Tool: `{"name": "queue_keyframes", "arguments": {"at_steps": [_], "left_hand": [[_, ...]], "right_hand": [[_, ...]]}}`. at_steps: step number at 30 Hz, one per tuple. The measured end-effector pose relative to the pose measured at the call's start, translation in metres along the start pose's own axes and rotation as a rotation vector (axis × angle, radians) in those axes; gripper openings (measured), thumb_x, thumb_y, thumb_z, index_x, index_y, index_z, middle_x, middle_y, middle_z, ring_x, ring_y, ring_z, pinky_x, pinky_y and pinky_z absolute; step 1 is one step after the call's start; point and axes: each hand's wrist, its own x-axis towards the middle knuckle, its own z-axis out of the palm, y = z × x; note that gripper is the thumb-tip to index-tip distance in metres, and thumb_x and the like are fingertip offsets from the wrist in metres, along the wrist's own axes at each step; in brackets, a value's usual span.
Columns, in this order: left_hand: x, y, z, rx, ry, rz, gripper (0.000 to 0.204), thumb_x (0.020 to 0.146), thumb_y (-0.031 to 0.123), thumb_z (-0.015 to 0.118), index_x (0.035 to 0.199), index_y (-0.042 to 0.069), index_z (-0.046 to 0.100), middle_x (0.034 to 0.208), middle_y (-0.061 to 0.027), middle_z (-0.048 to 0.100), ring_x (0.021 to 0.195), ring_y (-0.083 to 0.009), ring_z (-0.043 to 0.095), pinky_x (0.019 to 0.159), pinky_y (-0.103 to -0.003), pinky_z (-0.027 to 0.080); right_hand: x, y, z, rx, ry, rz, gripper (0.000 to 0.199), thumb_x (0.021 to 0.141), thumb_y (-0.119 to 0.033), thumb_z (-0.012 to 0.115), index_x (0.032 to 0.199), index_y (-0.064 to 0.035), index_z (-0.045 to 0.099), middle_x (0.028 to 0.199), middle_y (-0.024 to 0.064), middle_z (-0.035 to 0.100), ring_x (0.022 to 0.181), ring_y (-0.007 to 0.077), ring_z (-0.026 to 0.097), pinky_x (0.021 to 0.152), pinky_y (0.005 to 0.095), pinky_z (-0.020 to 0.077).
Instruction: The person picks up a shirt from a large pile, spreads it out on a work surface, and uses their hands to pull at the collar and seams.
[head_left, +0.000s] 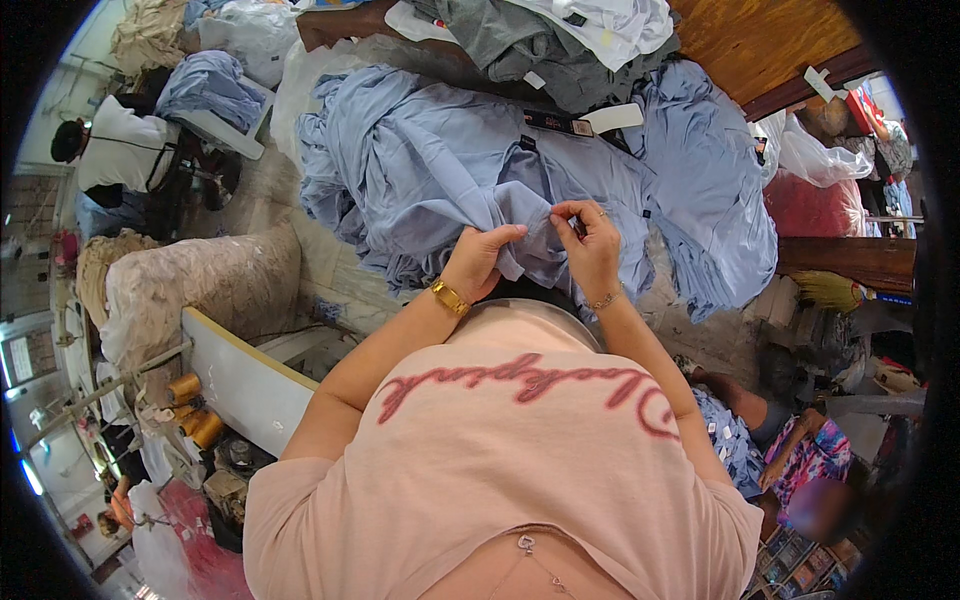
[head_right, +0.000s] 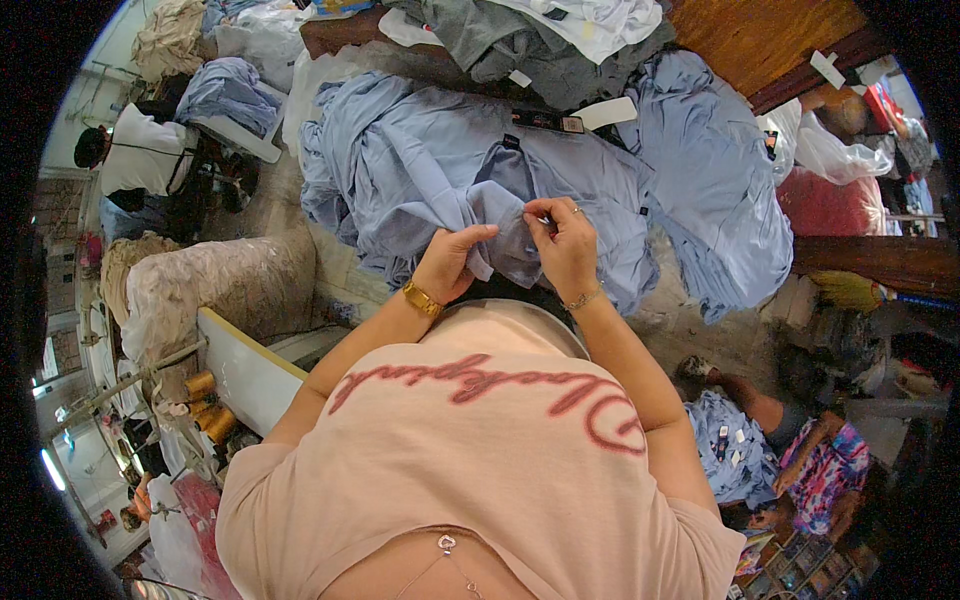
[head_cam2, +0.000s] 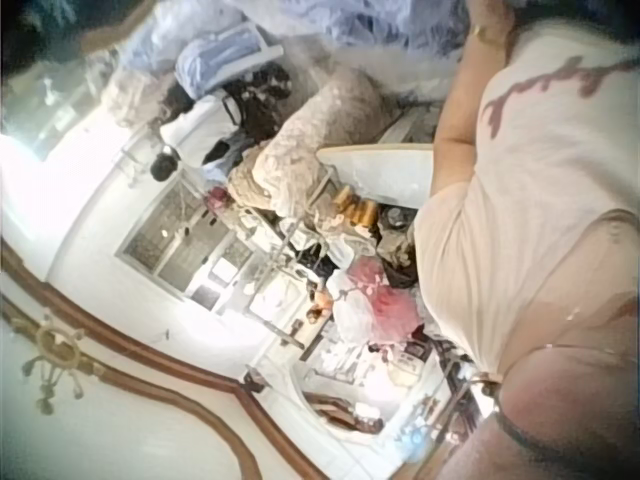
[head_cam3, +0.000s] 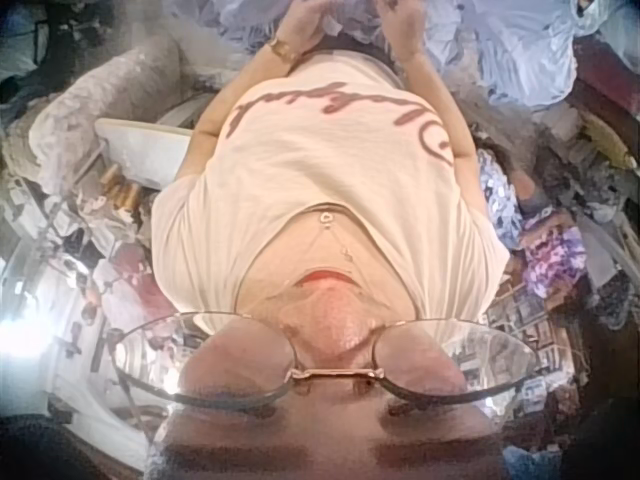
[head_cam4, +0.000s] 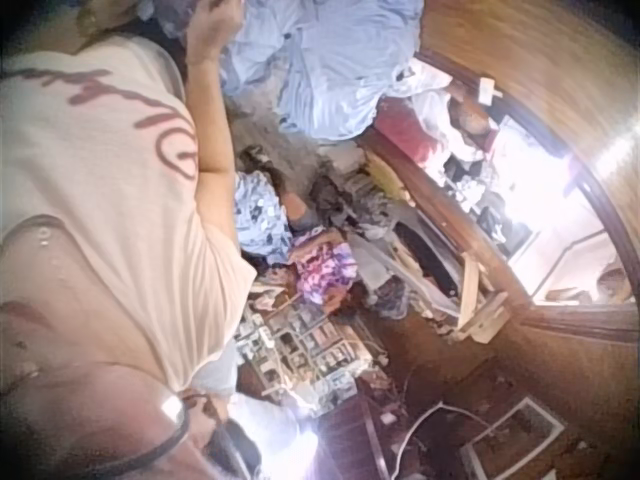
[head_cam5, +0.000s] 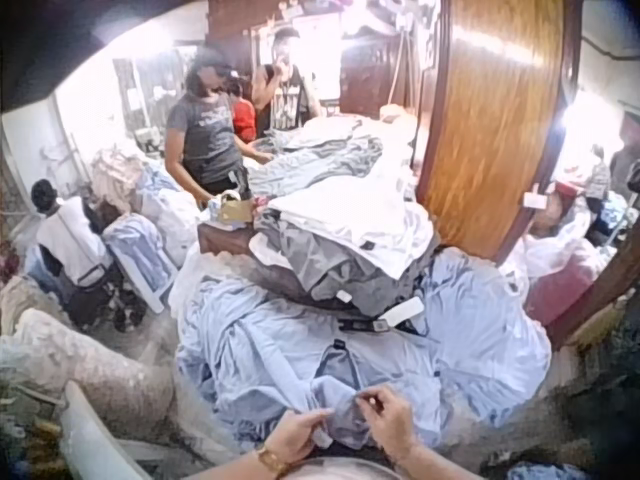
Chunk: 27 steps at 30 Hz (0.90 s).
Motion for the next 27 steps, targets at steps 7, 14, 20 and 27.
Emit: {"name": "queue_keyframes", "arguments": {"at_steps": [7,14,20,27], "left_hand": [[0.004,-0.003,0.003,-0.050,-0.003,0.021,0.025,0.079,0.006,0.061,0.103,0.002,0.055,0.091,-0.0056,0.061,0.079,-0.0164,0.060,0.067,-0.029,0.049],[0.001,-0.001,0.003,-0.026,0.023,0.022,0.025,0.078,0.005,0.062,0.102,0.003,0.055,0.090,-0.0054,0.061,0.079,-0.0160,0.060,0.067,-0.029,0.049],[0.003,-0.001,-0.001,-0.060,0.019,0.011,0.028,0.077,0.001,0.061,0.104,0.003,0.053,0.092,-0.0055,0.059,0.082,-0.0164,0.059,0.069,-0.029,0.049],[0.005,0.004,-0.005,0.089,-0.043,0.001,0.036,0.073,-0.004,0.062,0.107,0.001,0.051,0.096,-0.0061,0.059,0.084,-0.0180,0.058,0.071,-0.030,0.049]], "right_hand": [[0.001,-0.004,0.002,0.035,-0.072,-0.022,0.011,0.077,-0.004,0.061,0.086,-0.0084,0.063,0.074,0.0049,0.054,0.059,0.0147,0.051,0.054,0.0244,0.0409],[0.000,0.006,0.006,0.072,-0.123,-0.070,0.011,0.078,-0.001,0.059,0.085,-0.0085,0.063,0.076,0.0049,0.052,0.059,0.0162,0.051,0.055,0.0259,0.0418],[0.003,0.001,0.001,0.023,-0.170,-0.081,0.011,0.076,0.002,0.058,0.083,-0.0072,0.060,0.075,0.0059,0.051,0.059,0.0177,0.051,0.055,0.0254,0.0418],[0.011,0.022,0.007,0.287,-0.056,0.146,0.005,0.077,-0.001,0.059,0.081,-0.0030,0.058,0.072,0.0037,0.056,0.059,0.0106,0.047,0.055,0.0231,0.0385]]}}
